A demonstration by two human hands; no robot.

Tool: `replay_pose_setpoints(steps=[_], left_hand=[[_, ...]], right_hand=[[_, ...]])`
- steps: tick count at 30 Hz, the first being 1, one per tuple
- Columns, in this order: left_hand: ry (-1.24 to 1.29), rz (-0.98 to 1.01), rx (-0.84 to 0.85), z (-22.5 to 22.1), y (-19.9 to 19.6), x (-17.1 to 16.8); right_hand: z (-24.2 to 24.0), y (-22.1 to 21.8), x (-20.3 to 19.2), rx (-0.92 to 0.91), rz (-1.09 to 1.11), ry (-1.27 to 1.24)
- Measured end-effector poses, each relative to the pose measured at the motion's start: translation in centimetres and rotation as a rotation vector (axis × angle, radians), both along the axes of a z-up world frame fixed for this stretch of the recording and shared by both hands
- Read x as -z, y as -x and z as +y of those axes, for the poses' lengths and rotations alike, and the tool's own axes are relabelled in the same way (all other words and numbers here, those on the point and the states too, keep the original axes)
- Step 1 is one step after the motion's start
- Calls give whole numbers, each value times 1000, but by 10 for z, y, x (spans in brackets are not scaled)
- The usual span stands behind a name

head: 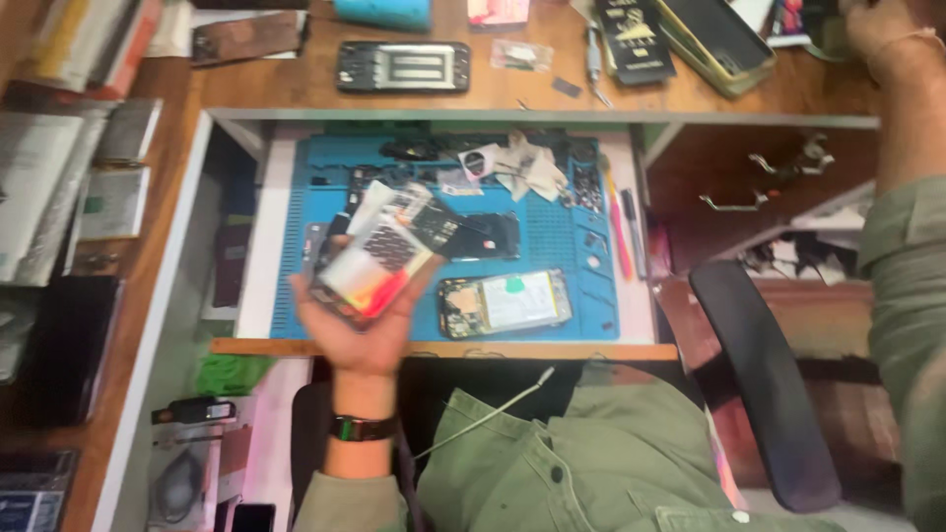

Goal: The person uses an air blower, a brush, and a screwdriver to clean and assemble the internal parts of a mobile phone by hand.

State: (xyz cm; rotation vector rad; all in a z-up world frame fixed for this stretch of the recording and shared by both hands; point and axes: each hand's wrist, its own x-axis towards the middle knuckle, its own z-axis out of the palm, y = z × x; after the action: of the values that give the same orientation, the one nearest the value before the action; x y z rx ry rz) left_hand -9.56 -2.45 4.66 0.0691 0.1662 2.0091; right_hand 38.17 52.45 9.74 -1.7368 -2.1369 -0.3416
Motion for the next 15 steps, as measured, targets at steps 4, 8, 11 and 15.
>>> replay_pose_setpoints(steps=[4, 8, 11, 15], left_hand=[[16, -95, 150, 6, -28, -1], [-145, -65, 388, 8, -46, 1], [-106, -31, 467, 7, -56, 0], [-92, 22, 553, 8, -65, 3]], right_hand=[[16, 20, 3, 90, -71, 115], [13, 19, 13, 40, 5, 111], [-12, 2, 33, -7, 133, 147], [-89, -4, 45, -155, 405, 295]])
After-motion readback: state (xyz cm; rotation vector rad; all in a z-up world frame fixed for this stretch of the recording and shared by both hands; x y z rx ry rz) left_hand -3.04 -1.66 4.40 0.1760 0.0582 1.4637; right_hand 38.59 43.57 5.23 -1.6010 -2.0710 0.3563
